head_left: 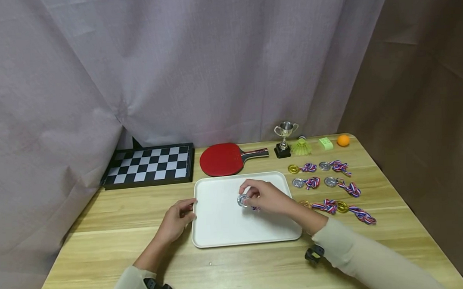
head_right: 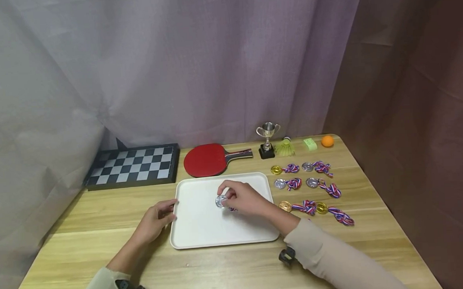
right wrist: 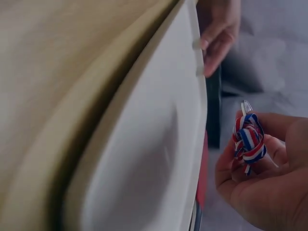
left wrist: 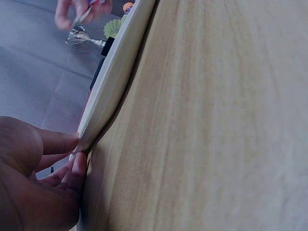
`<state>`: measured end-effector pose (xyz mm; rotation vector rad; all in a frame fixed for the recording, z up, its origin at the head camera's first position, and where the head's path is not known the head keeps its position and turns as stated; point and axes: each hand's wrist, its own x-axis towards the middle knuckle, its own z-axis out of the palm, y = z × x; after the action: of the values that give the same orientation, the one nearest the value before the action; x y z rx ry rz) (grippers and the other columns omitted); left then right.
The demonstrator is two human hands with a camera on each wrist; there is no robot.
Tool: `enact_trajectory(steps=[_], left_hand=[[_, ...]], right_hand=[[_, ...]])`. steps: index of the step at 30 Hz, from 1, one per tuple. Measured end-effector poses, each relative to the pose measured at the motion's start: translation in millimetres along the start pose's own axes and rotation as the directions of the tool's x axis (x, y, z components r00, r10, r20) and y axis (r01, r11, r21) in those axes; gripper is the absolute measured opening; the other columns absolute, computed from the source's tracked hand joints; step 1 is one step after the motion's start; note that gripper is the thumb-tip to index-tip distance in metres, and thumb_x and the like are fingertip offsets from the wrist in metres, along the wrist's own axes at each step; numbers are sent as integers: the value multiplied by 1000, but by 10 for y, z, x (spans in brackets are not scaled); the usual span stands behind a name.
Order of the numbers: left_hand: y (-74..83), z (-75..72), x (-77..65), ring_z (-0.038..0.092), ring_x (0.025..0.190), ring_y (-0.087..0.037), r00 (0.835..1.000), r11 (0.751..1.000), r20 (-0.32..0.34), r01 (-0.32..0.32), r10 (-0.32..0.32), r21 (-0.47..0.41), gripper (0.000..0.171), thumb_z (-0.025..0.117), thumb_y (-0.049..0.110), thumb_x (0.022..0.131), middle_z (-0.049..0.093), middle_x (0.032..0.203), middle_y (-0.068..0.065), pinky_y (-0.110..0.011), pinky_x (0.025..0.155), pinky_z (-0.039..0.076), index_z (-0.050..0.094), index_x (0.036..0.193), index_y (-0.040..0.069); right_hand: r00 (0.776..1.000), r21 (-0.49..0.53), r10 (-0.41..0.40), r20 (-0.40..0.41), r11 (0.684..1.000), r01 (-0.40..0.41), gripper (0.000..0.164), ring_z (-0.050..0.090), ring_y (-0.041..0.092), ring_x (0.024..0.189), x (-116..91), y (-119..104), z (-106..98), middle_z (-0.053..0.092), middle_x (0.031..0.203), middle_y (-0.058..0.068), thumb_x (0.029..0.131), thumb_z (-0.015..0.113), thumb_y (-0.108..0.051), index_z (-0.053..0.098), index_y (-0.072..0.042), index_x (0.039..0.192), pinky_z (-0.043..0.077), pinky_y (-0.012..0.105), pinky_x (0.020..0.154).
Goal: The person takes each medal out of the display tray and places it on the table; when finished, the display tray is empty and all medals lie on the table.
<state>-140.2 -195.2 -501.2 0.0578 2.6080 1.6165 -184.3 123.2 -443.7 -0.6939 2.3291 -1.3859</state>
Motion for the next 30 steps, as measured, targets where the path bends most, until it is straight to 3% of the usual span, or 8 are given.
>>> enact_trajectory(steps=[4, 11, 21, 25, 30], left_hand=[[7, 2, 3, 62, 113, -30, 1000, 1000, -2, 5, -5, 8, 44, 68, -8, 93, 65, 127, -18, -24, 82, 51, 65, 136, -1], [7, 13, 7, 63, 112, -30, 1000, 1000, -7, 4, -4, 0, 45, 68, -9, 92, 66, 125, -18, -22, 81, 51, 65, 136, -1], [41, 8, -11, 62, 112, -30, 1000, 1000, -10, 10, -10, 14, 45, 69, -9, 92, 65, 126, -18, -23, 81, 51, 65, 136, 0], [31, 8, -5, 62, 111, -30, 1000, 1000, -15, 8, -7, 20, 45, 69, -9, 91, 66, 125, -17, -24, 83, 50, 65, 135, 0], [15, 10, -4, 61, 109, -30, 1000, 1000, -15, 1, -1, 18, 45, 69, -9, 91, 65, 123, -18, -24, 83, 50, 65, 135, -1]], right_hand=[[999, -12, -2, -36, 1000, 2, 19, 61, 16, 77, -310, 94, -217, 69, 89, 5, 96, 71, -8, 66, -6, 115, 51, 27, 64], [989, -41, 90, -114, 995, -95, 24, 61, 20, 88, -901, 214, -549, 66, 96, 7, 97, 71, -15, 66, -5, 119, 51, 27, 71], [981, -124, 18, -192, 991, -43, 19, 63, 10, 92, -1761, 572, -958, 68, 107, 4, 99, 67, -10, 67, -3, 116, 54, 25, 77], [980, -161, 10, -198, 986, -42, 15, 62, 7, 89, -1996, 782, -1090, 67, 104, 2, 98, 65, -2, 67, -1, 113, 52, 23, 74], [977, -209, 41, -210, 974, -85, 18, 61, -1, 91, -2132, 1000, -1160, 69, 106, 4, 96, 65, 5, 67, 1, 113, 52, 18, 74]])
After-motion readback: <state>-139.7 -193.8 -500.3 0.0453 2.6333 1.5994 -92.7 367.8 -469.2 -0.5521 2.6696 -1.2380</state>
